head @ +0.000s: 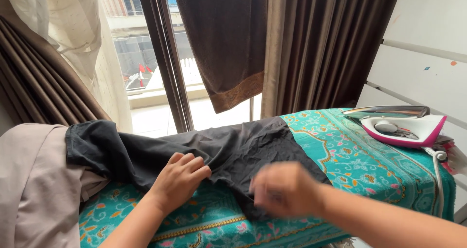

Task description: Ironing a black garment on an ironing board.

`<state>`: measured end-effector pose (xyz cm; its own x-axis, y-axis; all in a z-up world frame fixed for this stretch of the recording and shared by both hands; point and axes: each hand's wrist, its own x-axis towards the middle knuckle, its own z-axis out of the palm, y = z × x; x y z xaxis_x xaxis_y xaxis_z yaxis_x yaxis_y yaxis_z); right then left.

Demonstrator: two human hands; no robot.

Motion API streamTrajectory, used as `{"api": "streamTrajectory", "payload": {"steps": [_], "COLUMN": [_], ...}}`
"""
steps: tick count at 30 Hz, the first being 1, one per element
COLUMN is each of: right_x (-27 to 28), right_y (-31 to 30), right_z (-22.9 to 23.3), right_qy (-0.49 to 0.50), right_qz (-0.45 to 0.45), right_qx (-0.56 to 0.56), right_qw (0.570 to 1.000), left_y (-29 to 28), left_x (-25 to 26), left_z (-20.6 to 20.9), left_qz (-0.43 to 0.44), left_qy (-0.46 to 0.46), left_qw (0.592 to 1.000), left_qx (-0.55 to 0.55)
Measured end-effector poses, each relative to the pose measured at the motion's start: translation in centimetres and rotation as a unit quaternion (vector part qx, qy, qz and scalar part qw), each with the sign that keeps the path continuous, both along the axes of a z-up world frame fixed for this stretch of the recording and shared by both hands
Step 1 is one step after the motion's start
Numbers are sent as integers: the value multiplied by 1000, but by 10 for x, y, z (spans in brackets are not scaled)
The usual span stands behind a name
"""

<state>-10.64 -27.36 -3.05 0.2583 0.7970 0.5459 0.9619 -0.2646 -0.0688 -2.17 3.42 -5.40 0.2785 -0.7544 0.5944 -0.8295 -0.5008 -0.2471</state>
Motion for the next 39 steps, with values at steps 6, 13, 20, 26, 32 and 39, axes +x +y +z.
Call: {"api": "streamTrajectory", "payload": {"steps": [6, 13, 20, 26, 32, 39], "right_x": [144, 223, 187, 121, 48, 21], "right_y": [-84, -128, -146, -121, -120, -137], "right_z": [-36, -65, -51, -33, -24, -37], "right_qy": [177, 496, 515, 580, 547, 483], "right_qz": [-565, -585, -589, -501, -536, -520], "right_qx": [190, 236, 249, 264, 190, 259], "right_qw": [783, 597, 570, 585, 614, 655], "left_y": [-6, -11, -56, -117, -193, -269], "left_x": [-4, 2, 5, 69, 110, 177], "left_z": [2, 8, 63, 55, 40, 1], "left_qz": [-4, -15, 113, 133, 163, 90], "left_qy": [47, 204, 540, 442, 284, 199], "left_qw": [998, 979, 820, 885, 943, 973], "left_qx": [-33, 16, 152, 66, 54, 79]}}
